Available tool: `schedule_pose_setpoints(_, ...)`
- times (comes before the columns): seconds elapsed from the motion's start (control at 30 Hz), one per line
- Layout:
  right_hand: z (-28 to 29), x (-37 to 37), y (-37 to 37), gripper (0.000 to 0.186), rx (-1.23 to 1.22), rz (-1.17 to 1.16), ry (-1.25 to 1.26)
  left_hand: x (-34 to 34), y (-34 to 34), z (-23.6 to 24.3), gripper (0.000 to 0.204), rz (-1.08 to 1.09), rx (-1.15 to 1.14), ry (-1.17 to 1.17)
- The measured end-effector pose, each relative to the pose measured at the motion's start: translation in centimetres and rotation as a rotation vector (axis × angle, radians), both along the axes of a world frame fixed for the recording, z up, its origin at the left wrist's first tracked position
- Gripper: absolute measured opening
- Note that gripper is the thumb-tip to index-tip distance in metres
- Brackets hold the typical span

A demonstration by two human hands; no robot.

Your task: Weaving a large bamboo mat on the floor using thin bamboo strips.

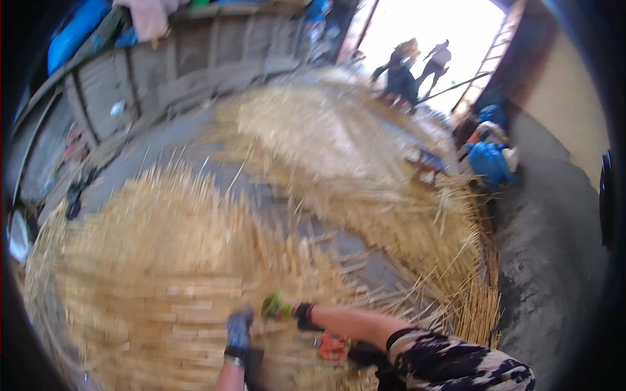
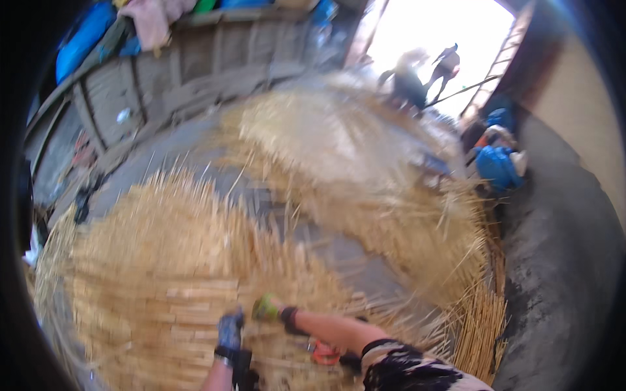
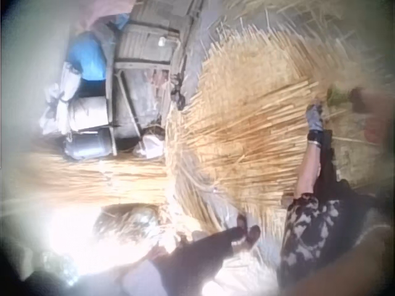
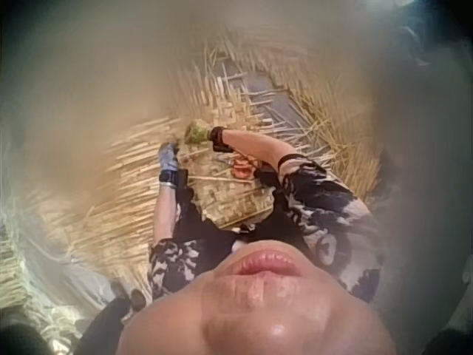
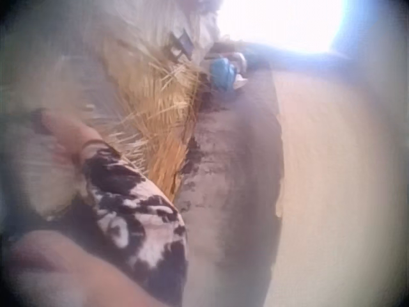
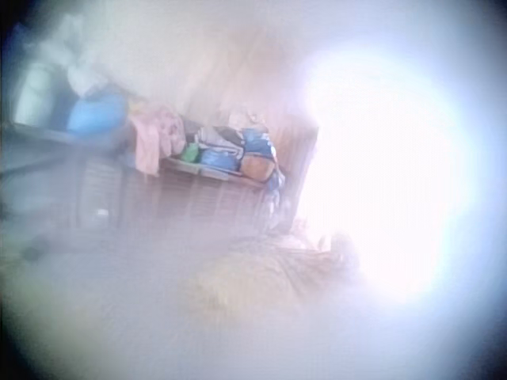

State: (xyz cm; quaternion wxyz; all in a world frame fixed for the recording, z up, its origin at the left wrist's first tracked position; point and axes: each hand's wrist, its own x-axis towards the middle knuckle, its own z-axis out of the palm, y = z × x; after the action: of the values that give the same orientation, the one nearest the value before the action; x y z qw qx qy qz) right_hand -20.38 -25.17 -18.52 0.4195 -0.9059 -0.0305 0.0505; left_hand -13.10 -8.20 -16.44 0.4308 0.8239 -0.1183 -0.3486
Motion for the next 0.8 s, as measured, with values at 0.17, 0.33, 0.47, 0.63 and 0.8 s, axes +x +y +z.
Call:
schedule_pose_setpoints(0.17, 3.7, -0.4, -4.2, 0.027, 0.575, 0.009, 0.456, 2.0, -3.1, 2.6, 0.015, 0.366, -0.487, -0.023)
schedule_pose_setpoints(0.33, -2.0, -2.7, -7.3, 0.023, -0.118, 0.218, -0.351, 3.0, -4.4, 1.4, 0.018, 0.04, -0.014, 0.019)
schedule_pose_setpoints(0.47, 2.1, -1.8, -4.9, 0.021, -0.552, -0.016, 0.072, 3.3, -4.6, 2.2, 0.017, -0.368, 0.042, -0.76)
schedule_pose_setpoints(0.63, 2.4, 0.2, -4.2, 0.018, -0.711, -0.044, 0.068, 4.3, -7.7, -1.4, 0.016, -0.835, 0.049, -0.905)
schedule_pose_setpoints(0.8, 1.4, 4.0, -5.6, 0.022, -0.813, -0.25, -0.432, 7.2, -9.9, -2.8, 0.014, -0.757, 0.362, -0.732)
